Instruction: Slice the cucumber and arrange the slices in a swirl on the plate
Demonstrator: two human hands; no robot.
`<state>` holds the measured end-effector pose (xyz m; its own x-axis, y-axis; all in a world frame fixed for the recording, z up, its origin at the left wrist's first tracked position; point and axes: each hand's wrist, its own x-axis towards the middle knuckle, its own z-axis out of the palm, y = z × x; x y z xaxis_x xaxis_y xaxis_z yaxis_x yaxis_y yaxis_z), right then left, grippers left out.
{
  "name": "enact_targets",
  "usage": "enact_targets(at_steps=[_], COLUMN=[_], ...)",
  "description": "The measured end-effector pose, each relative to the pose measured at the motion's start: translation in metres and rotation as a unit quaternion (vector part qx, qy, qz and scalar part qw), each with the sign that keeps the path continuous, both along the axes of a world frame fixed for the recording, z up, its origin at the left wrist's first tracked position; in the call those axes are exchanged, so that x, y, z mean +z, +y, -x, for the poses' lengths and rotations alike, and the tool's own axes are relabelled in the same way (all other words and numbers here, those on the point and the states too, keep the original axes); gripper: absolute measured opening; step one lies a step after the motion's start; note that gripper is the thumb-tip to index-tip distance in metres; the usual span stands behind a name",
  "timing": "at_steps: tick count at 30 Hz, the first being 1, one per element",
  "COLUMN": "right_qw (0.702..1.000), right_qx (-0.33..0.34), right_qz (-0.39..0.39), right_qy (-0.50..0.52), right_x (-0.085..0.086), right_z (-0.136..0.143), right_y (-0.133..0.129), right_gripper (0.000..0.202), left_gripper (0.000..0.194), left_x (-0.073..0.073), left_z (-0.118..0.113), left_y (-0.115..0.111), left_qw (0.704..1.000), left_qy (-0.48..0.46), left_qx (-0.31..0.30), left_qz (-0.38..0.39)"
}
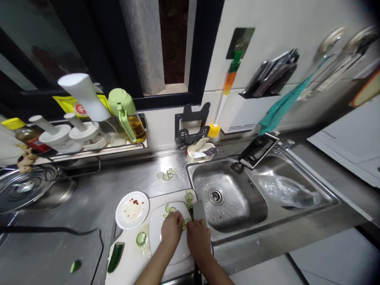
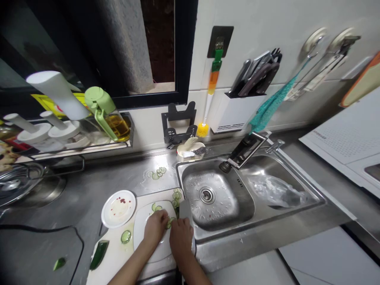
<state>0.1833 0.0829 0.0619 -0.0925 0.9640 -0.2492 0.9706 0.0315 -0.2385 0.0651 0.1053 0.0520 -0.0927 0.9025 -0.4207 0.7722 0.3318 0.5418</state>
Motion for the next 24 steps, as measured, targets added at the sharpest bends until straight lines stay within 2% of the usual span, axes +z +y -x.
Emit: enact_targets(at_steps=[7, 13, 16, 19, 24], right_qw=[1.0, 0.999, 0.997, 0.995, 0.991], right_qx=[0.005, 0.01, 0.019, 0.038, 0.093], right_qz=[-0.003, -0.012, -0.013, -0.013, -0.011], right_qy=[0.012, 0.048, 0.07, 0.086, 0.091], right_x=[-0.004, 0.005, 0.01, 0.009, 0.002], right_z=[-0.002, -0.012, -0.019, -0.023, -0.017], right_y=[-0.001, -0.009, -0.014, -0.021, -0.035], right_gripper=[0.017, 0.019, 0.017, 0.016, 0.017], left_gripper=[0.011, 0.016, 0.018, 0.02, 0.022], left_x=[-0.002, 0.003, 0.01, 0.014, 0.01], left_z=[-0.001, 0.006, 0.022, 0.048, 0.097], left_y=[-0.004, -0.006, -0.014, -0.03, -0.065], left_qw=[1.0, 0.996, 0.992, 0.988, 0.982], left_qy=[-0.02, -0.053, -0.056, -0.043, -0.002], left_qx=[0.013, 0.033, 0.062, 0.095, 0.16], left_qz=[-0.013, -0.06, -0.095, -0.113, -0.103])
